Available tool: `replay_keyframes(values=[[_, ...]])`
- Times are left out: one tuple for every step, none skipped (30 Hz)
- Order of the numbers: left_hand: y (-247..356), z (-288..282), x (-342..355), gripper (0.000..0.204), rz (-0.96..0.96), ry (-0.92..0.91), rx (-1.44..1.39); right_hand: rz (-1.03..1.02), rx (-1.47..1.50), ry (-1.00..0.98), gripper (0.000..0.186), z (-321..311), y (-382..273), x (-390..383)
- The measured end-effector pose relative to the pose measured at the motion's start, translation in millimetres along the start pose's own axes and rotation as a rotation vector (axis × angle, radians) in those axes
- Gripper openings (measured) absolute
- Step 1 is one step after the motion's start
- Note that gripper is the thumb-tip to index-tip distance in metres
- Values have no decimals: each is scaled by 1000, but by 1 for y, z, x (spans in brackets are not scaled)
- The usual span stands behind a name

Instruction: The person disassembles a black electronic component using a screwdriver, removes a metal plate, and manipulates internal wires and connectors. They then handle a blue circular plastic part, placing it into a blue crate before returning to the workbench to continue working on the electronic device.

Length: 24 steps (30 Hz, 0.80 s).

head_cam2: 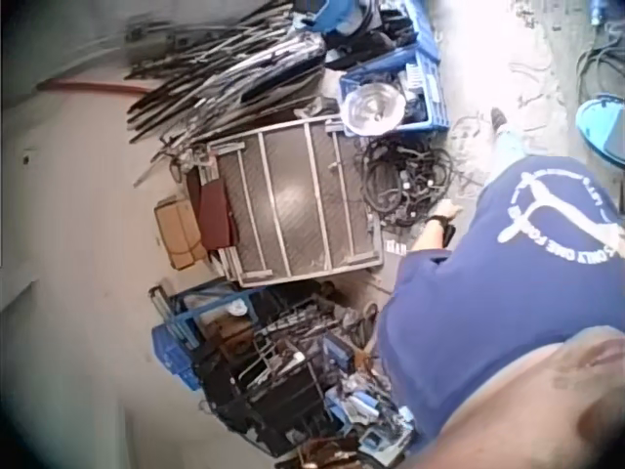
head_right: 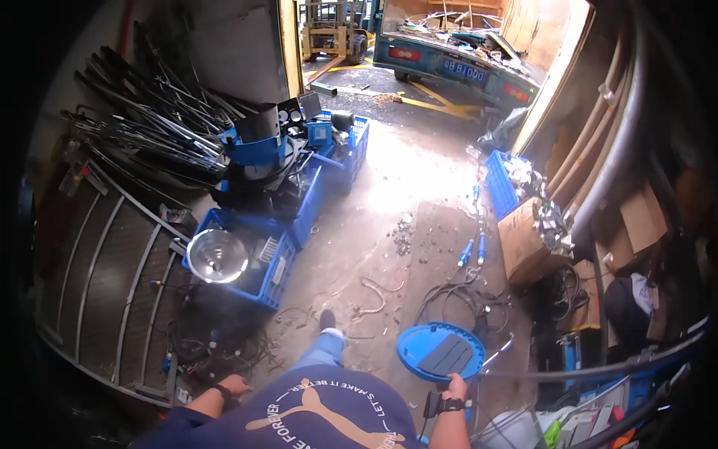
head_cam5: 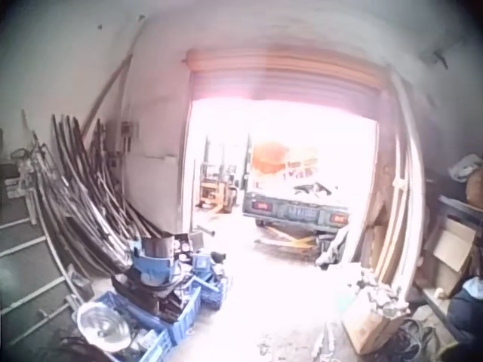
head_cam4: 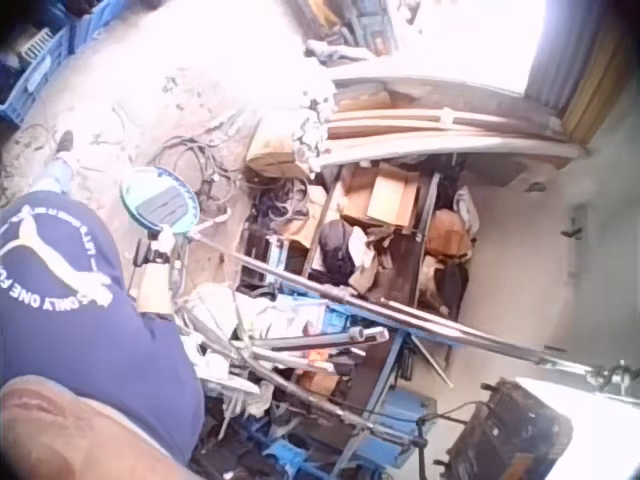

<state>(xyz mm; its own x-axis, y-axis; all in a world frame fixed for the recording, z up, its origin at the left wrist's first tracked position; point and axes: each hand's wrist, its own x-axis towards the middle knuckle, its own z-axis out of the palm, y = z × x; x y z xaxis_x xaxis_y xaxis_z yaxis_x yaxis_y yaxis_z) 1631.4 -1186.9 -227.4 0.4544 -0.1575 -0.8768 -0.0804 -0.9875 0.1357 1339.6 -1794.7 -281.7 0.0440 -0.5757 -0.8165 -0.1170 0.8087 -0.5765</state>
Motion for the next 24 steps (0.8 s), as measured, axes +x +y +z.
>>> replay_keyframes(values=[[8, -19, 25, 44, 18, -9, -53, -96, -32, 58, 22, 6, -5, 15], [9, -38, 55, 44, 39, 35, -10, -138, -27, 65, 22, 20, -14, 18], [14, -56, 85, 44, 58, 80, 32, -180, -23, 72, 22, 34, -24, 20], [33, -78, 113, 44, 53, 143, -4, -185, 9, 81, 21, 38, -38, 29], [40, -104, 127, 43, 17, 203, -27, -158, 39, 83, 20, 48, -44, 31], [50, -126, 150, 42, 35, 257, -44, -144, 16, 136, 18, 58, -59, 35], [71, -161, 153, 41, 77, 279, -92, -164, -1, 171, 18, 70, -73, 32], [97, -205, 146, 38, 74, 224, -202, -176, -13, 201, 18, 86, -86, 26], [113, -237, 139, 35, 139, 302, -238, -179, -30, 225, 18, 105, -92, 22], [112, -254, 151, 35, 156, 382, -249, -154, -15, 296, 19, 117, -101, 31], [118, -272, 163, 34, 179, 461, -263, -221, -126, 299, 20, 127, -109, 36], [118, -293, 170, 33, 181, 473, -283, -226, -53, 295, 20, 143, -111, 45], [128, -314, 174, 33, 187, 478, -308, -237, 17, 297, 20, 152, -117, 56], [132, -331, 179, 32, 153, 486, -352, -231, -69, 318, 20, 166, -127, 67], [139, -344, 180, 31, 126, 512, -367, -226, -159, 334, 19, 181, -139, 80], [140, -354, 185, 31, 88, 508, -399, -217, -248, 343, 19, 197, -148, 96], [141, -360, 191, 31, 46, 507, -434, -211, -374, 300, 19, 214, -157, 114], [142, -363, 194, 32, 21, 513, -398, -206, -502, 252, 19, 229, -168, 132], [145, -362, 200, 32, 1, 515, -366, -207, -628, 207, 19, 237, -181, 157], [166, -334, 254, 33, 99, 407, -427, -336, -967, 167, 19, 137, -250, 234], [163, -344, 240, 33, -8, 442, -413, -277, -797, 154, 19, 209, -229, 265], [156, -338, 234, 35, -84, 463, -401, -227, -643, 177, 19, 273, -226, 272], [159, -334, 236, 36, -135, 459, -397, -192, -492, 237, 21, 325, -232, 267], [185, -348, 225, 36, -249, 341, -391, -144, -715, 111, 22, 358, -259, 253]])
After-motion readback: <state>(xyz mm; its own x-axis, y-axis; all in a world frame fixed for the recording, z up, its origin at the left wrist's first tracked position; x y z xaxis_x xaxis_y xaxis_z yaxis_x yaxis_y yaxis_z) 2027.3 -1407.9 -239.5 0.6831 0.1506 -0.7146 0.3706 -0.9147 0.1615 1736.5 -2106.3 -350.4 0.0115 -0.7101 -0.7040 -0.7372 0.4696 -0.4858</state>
